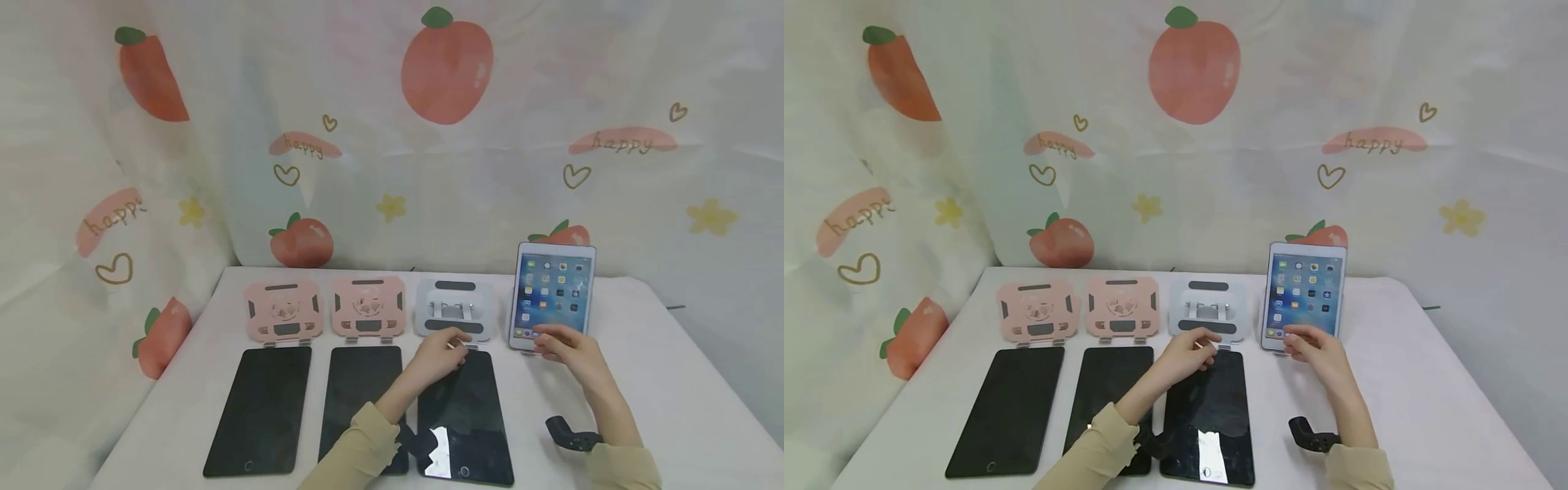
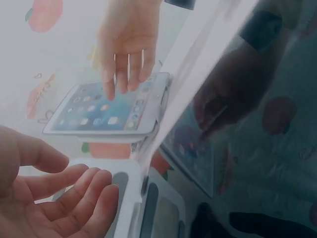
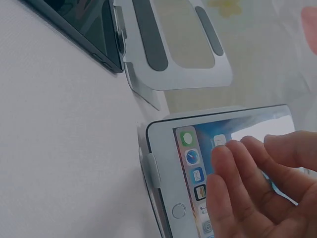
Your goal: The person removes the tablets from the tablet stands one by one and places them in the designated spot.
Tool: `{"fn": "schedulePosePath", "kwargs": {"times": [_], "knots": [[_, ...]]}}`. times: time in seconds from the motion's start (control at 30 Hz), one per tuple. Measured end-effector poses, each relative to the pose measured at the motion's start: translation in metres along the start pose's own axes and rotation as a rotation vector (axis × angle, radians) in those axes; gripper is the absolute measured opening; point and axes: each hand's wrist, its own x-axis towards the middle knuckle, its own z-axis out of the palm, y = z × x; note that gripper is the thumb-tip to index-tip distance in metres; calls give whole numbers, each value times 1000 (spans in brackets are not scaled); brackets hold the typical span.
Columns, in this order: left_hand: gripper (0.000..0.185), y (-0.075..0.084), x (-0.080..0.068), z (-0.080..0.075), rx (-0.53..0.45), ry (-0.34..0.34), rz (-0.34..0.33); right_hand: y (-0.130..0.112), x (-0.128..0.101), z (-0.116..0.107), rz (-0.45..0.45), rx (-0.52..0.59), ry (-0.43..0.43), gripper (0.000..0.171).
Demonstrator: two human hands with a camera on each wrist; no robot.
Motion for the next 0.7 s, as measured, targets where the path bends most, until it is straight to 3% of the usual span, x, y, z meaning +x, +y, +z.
{"fn": "schedulePosePath", "kwargs": {"times": [0.3,0.5,0.7], "knots": [[25,17,16,11,1,15,6,15,-2,-17,9,96,204,44],[23,26,30,17,24,31,27,14,0,-27,-10,108,282,40],[21,36,44,23,44,83,40,14,7,-37,-19,220,310,23]]}}
